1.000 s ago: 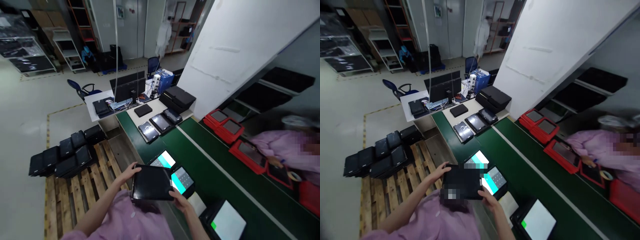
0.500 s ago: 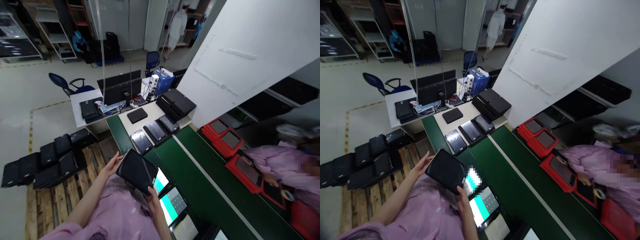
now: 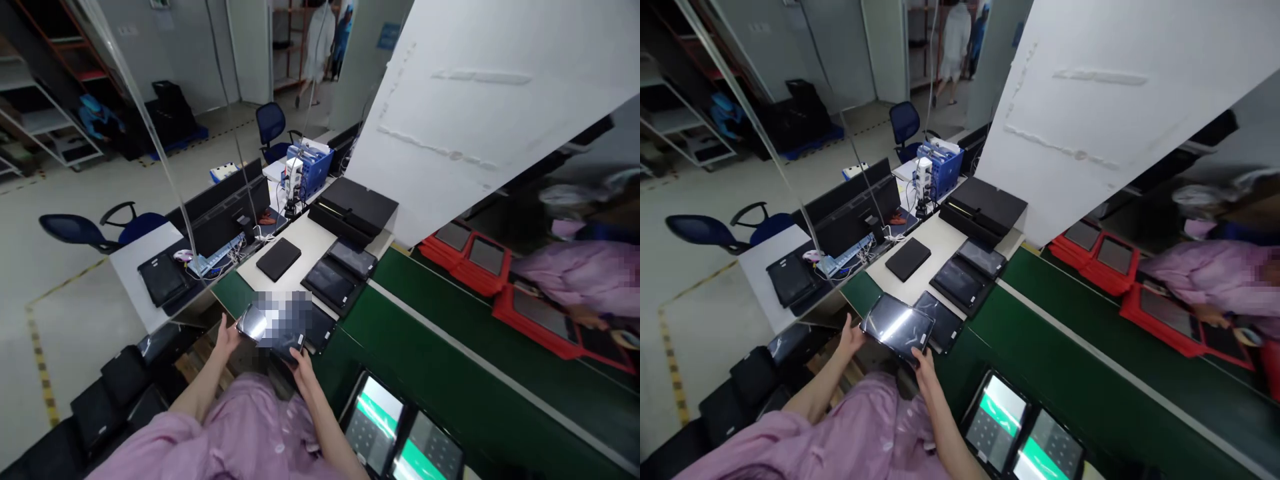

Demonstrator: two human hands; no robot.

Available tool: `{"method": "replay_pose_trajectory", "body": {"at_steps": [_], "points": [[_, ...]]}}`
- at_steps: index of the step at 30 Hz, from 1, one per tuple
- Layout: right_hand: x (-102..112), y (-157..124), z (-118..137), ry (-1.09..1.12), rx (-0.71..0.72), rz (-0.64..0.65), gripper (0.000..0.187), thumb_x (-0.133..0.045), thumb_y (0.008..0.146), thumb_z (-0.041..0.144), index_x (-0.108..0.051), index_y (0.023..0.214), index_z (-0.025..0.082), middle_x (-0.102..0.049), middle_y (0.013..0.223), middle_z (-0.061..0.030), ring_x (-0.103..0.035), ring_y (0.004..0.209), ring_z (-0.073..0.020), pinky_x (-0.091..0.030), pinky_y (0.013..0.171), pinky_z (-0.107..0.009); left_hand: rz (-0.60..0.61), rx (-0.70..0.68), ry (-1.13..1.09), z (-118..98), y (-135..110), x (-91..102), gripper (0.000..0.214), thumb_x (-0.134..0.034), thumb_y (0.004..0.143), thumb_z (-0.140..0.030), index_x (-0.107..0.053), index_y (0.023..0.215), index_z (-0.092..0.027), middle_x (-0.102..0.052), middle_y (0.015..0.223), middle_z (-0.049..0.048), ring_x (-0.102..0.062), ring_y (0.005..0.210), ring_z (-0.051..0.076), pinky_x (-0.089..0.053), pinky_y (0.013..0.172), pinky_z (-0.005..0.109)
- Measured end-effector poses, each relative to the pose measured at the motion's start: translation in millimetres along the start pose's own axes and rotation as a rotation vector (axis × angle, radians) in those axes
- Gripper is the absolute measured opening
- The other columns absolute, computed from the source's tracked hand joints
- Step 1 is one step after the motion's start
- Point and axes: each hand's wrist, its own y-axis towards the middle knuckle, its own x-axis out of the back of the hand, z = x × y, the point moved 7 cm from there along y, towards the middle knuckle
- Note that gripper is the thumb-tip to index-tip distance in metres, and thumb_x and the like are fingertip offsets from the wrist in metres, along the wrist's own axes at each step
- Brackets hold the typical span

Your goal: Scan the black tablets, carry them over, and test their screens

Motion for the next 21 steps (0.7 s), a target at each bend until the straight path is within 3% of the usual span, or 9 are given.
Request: {"method": "replay_pose_trajectory", "body": {"at_steps": [4,8,10,13,21], "points": [[-85,71,-22,0.081,0.030,-0.032,0.067,-0.105,0.054,0.045,-0.071,0.109,0.026,-0.085,0.106,0.0006,-0.079,0.101,-0.0244,-0.066,0.094,-0.042,-0.201,-0.105,-0.014,-53,50,3.6,0.086,-0.040,0.099,-0.093,-0.068,0.137,-0.020,-0.080,0.125,0.0187,-0.071,0.131,0.034,-0.060,0.106,0.046],[-132,130,-32,0.116,-0.001,-0.079,0.061,-0.104,0.054,0.041,-0.071,0.103,0.025,-0.084,0.104,-0.0015,-0.078,0.104,-0.0259,-0.067,0.090,-0.041,-0.360,-0.140,0.072,-79,92,-8.7,0.062,-0.063,0.102,-0.077,-0.072,0.133,-0.024,-0.079,0.128,0.0145,-0.076,0.119,0.026,-0.062,0.101,0.036],[-142,154,-32,0.118,-0.023,-0.092,0.056,-0.103,0.057,0.038,-0.072,0.101,0.025,-0.084,0.102,-0.0021,-0.078,0.103,-0.0261,-0.067,0.088,-0.041,-0.377,-0.142,0.151,-90,112,-13.6,0.049,-0.079,0.101,-0.059,-0.072,0.134,-0.023,-0.080,0.128,0.0138,-0.078,0.114,0.023,-0.063,0.101,0.034],[-147,181,-31,0.132,-0.053,-0.095,0.049,-0.100,0.062,0.033,-0.072,0.101,0.025,-0.084,0.102,-0.0027,-0.079,0.102,-0.0256,-0.068,0.089,-0.041,-0.380,-0.124,0.260,-104,137,-16.4,0.049,-0.090,0.095,-0.042,-0.072,0.134,-0.019,-0.081,0.128,0.0157,-0.079,0.110,0.023,-0.065,0.100,0.036],[-143,224,-8,0.174,-0.051,-0.113,0.033,-0.089,0.077,0.030,-0.071,0.105,0.026,-0.084,0.106,-0.0021,-0.079,0.104,-0.0214,-0.066,0.100,-0.038,-0.310,-0.074,0.327,-115,195,-45.5,0.041,-0.094,0.091,-0.034,-0.075,0.125,-0.019,-0.082,0.121,0.0132,-0.079,0.103,0.021,-0.065,0.099,0.038]]}}
